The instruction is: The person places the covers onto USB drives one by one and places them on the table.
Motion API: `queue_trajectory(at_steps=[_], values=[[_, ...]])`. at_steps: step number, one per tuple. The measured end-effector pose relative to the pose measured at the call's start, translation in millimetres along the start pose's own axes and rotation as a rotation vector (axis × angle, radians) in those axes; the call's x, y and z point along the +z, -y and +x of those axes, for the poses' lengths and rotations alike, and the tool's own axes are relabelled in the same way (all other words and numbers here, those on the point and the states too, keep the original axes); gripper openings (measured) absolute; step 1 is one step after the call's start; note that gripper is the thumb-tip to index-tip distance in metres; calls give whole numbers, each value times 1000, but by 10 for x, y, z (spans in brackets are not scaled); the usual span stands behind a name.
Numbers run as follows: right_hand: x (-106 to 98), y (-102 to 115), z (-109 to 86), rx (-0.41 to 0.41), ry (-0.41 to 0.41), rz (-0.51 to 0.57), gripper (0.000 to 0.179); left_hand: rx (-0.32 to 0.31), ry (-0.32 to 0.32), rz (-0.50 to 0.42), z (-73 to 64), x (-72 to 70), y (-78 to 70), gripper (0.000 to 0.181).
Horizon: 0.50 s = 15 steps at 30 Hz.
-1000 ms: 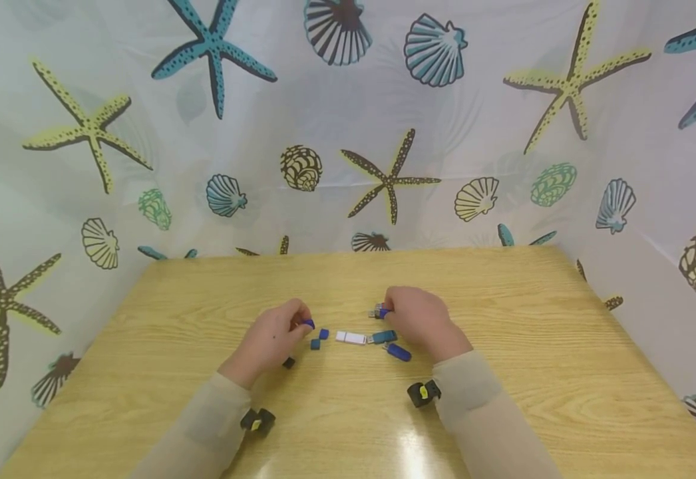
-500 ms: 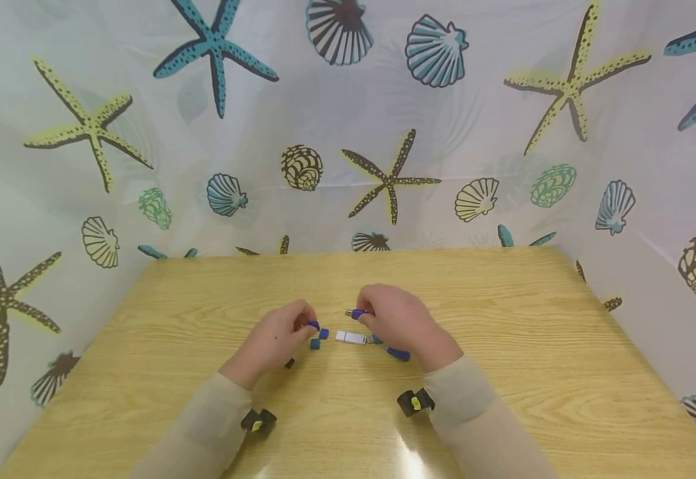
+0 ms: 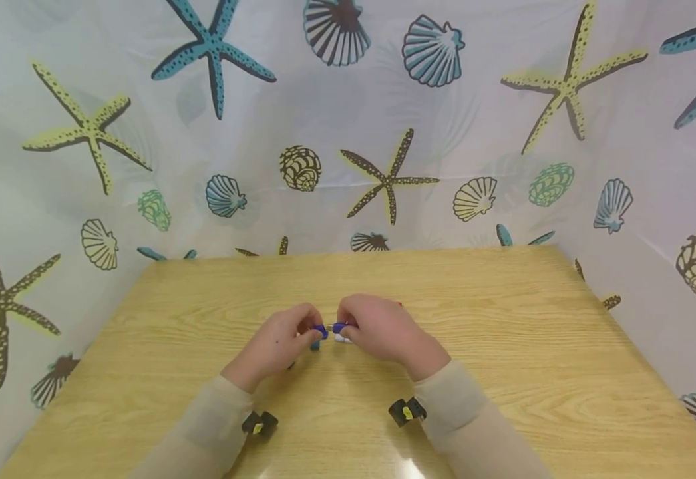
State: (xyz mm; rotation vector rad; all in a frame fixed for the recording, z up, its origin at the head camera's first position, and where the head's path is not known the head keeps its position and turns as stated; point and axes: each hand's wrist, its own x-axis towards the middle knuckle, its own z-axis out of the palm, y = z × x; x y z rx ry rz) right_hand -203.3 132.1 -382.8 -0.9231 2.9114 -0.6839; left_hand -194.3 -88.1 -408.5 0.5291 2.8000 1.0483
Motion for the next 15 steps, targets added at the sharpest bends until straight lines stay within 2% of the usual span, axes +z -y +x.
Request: queue_trajectory(at_steps=[6,15], values=[[18,28,-5,-32,4,3,13,31,13,-15,-5,-1,-12,9],[41,17,-10,-38,19,-1,14,32,24,-28,-8,3,-17,9]])
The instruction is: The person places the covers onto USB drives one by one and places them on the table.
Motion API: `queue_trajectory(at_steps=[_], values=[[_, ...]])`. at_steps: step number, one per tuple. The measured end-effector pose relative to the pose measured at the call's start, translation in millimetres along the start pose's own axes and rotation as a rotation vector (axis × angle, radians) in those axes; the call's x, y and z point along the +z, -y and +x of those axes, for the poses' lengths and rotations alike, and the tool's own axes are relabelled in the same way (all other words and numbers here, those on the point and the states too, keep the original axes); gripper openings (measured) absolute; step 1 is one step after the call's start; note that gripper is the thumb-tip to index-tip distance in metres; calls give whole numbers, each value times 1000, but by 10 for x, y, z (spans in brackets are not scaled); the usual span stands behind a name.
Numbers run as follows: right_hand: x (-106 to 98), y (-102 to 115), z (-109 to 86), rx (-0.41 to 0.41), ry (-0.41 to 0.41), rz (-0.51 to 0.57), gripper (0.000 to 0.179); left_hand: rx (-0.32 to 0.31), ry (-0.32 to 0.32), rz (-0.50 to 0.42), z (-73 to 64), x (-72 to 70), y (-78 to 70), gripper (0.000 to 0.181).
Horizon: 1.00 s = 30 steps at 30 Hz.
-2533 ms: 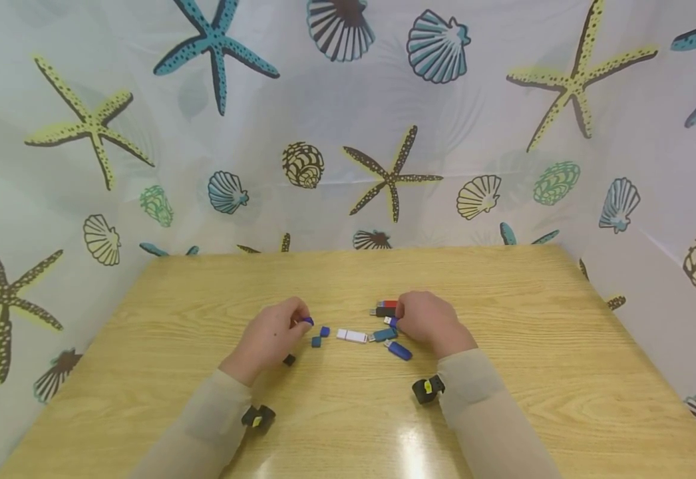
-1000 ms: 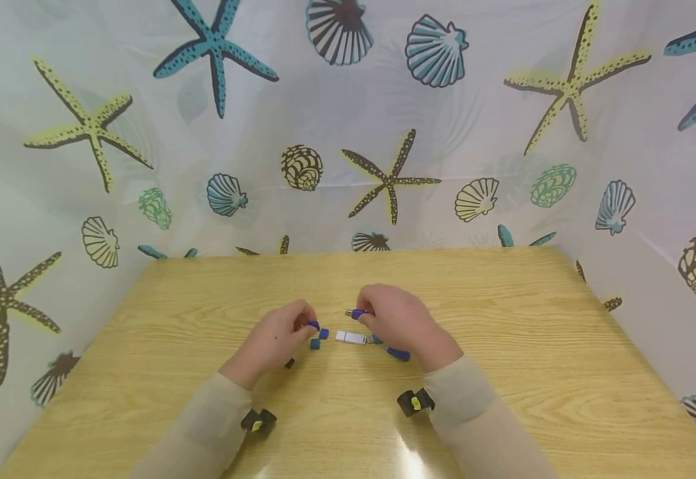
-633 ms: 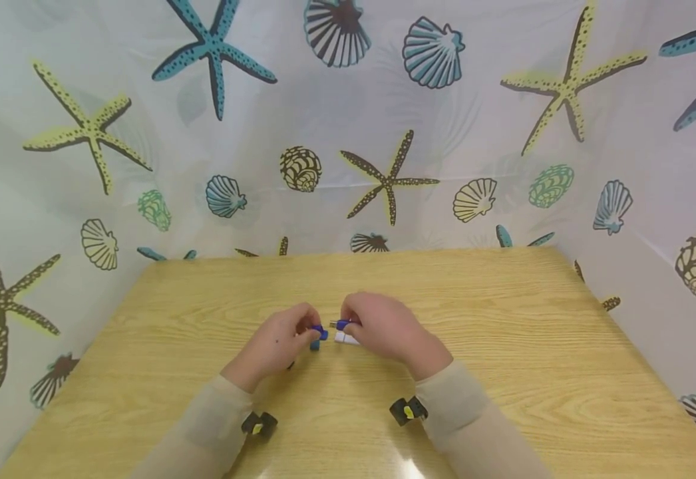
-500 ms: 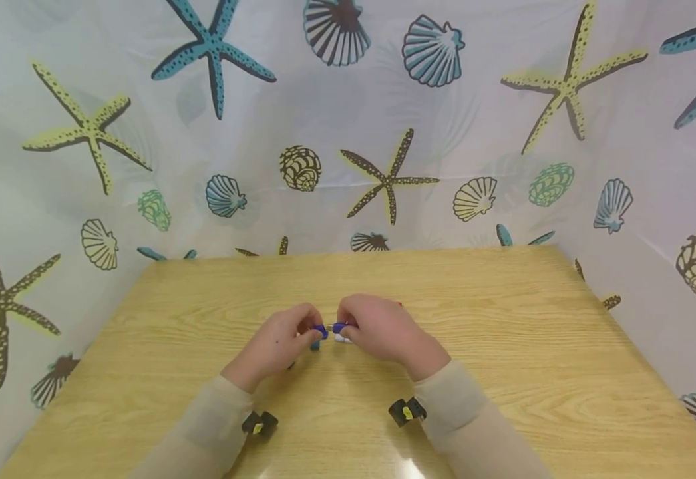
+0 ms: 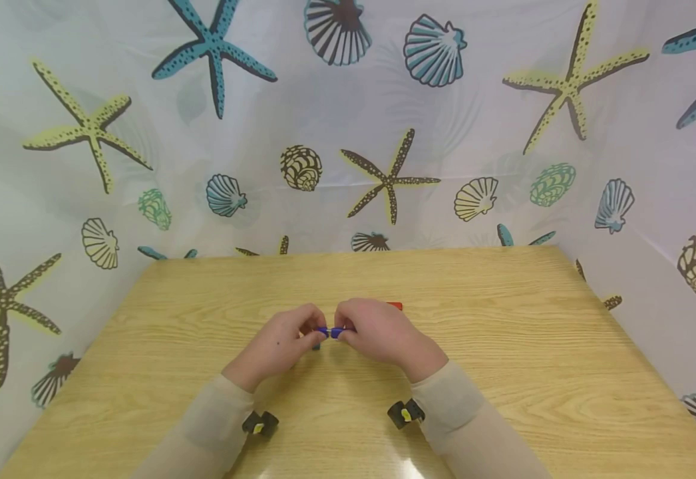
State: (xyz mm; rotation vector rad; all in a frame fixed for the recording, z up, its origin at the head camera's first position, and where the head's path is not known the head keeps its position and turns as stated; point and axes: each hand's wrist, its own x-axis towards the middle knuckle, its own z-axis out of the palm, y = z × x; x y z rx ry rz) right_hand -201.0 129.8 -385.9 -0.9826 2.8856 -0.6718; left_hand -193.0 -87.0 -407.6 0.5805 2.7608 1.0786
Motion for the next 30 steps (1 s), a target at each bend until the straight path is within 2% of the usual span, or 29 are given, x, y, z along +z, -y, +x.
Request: queue_trajectory(at_steps=[8,19,30], values=[[1,5,3,-6,9,-1,13,24,0,15,5,8,13,7],[-2,13,9,-21,9,65,13,2,21,29,-10,6,-51,8],[-17,7,13,-60,-8,80,13,61,-5,42,-1,8,-74,7]])
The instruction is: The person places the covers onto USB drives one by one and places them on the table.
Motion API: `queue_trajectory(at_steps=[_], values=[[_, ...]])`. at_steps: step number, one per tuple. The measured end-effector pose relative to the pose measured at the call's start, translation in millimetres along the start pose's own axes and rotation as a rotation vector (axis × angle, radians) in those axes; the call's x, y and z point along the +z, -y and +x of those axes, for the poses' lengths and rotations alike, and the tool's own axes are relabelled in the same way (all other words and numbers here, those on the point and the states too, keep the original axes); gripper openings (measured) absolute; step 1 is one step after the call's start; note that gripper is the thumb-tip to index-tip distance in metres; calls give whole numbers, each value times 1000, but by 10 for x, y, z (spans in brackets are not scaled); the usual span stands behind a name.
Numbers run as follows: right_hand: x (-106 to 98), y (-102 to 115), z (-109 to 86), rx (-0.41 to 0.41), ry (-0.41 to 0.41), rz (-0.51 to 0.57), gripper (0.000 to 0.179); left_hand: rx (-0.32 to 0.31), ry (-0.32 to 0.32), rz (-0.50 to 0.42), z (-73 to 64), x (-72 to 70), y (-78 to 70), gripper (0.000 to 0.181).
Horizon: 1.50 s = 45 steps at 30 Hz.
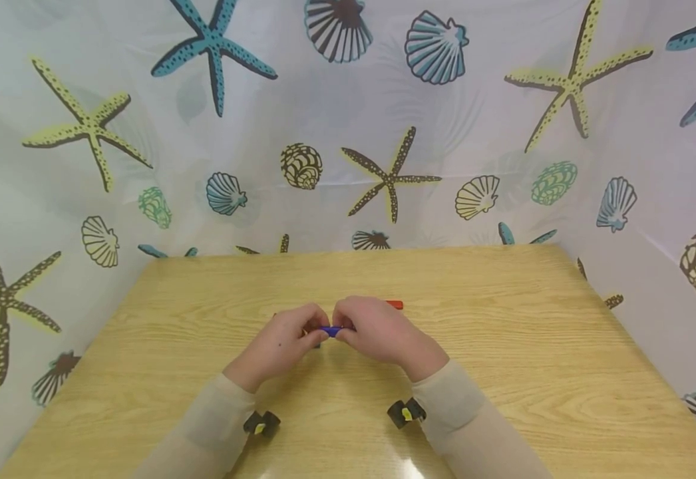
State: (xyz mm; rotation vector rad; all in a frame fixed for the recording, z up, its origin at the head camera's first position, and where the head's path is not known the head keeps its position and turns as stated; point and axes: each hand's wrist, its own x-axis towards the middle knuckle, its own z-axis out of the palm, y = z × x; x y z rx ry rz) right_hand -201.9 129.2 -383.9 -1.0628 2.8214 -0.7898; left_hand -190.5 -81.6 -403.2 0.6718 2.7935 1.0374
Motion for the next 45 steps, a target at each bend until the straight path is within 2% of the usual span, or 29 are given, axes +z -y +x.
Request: queue_trajectory(at_steps=[7,11,18,27,33,40,45], values=[[-10,10,10,-16,3,-1,14,38,-10,-6,-17,-13,-43,6],[-11,18,14,-5,2,7,14,30,-9,-16,-21,-12,-57,7],[18,29,27,12,23,51,13,11,19,-94,-21,18,-38,9],[25,22,23,9,38,81,12,-18,57,-147,-36,-21,24,7],[28,-50,16,55,32,84,12,-13,61,-152,-48,-94,59,5],[33,-224,7,173,49,89,9,-40,62,-154,-55,-172,78,4],[17,-364,6,193,35,72,8,-20,34,-127,-66,-218,99,9]])
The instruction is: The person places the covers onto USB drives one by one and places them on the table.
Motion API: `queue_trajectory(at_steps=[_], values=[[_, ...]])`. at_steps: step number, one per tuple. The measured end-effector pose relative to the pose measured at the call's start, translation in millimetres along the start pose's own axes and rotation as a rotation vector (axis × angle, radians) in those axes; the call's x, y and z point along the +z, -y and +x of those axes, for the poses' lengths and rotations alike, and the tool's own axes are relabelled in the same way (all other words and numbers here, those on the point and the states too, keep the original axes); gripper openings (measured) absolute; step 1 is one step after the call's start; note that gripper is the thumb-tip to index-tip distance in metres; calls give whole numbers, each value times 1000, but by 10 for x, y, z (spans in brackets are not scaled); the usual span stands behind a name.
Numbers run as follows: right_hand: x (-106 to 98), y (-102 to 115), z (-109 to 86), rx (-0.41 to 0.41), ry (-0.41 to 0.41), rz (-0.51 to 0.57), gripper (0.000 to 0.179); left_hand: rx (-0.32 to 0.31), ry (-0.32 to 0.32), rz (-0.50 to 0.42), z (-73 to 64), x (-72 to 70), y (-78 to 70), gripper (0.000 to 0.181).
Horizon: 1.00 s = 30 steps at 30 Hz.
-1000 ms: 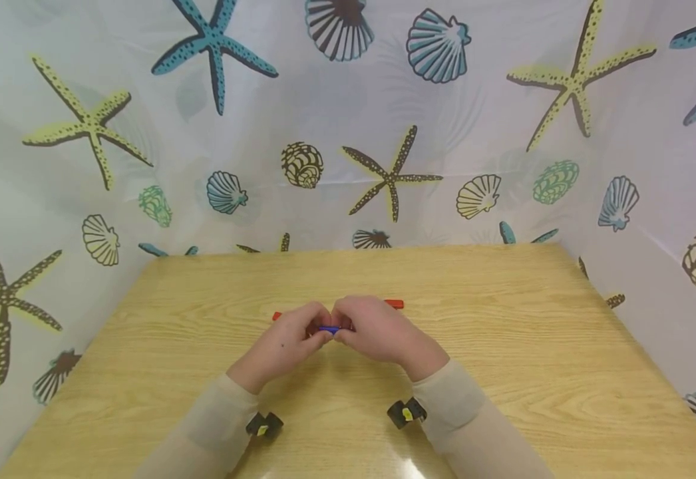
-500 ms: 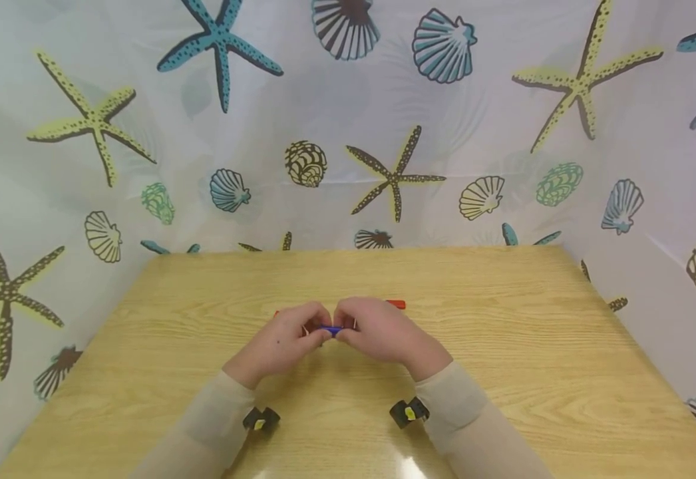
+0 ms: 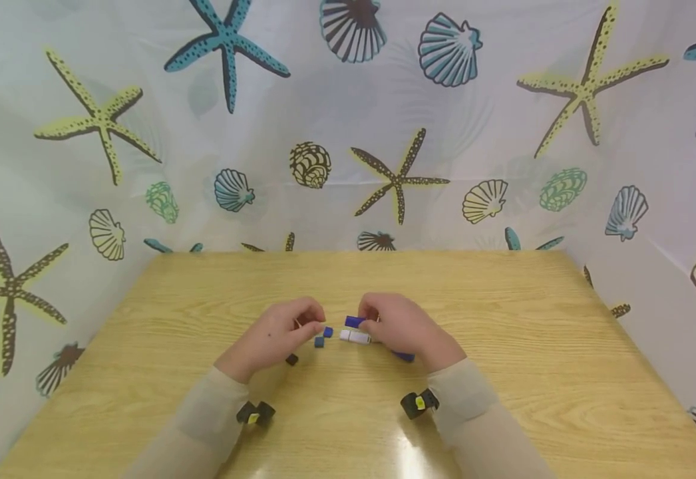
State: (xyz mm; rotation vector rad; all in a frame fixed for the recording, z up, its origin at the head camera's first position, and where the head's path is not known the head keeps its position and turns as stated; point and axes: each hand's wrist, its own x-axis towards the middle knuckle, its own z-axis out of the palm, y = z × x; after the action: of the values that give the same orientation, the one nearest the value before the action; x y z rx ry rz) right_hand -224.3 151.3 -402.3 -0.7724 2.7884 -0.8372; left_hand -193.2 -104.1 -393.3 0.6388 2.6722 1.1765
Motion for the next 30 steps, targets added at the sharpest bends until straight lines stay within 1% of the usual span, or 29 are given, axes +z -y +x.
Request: queue_trajectory(at_steps=[4,9,14,16,23,30], values=[[-6,-98,14,45,-5,-46,8,1,-8,10,0,-21,11,13],[-15,-184,9,124,1,-154,7,5,-7,7,0,-24,40,9],[-17,-251,1,187,5,-247,4,-15,5,0,-1,-14,60,9],[-13,-263,7,200,11,-254,4,-20,9,-4,-1,-11,68,8],[14,-293,37,208,60,-243,5,-20,25,2,11,-11,82,5],[4,-314,33,198,29,-253,9,-24,35,2,23,2,111,10]])
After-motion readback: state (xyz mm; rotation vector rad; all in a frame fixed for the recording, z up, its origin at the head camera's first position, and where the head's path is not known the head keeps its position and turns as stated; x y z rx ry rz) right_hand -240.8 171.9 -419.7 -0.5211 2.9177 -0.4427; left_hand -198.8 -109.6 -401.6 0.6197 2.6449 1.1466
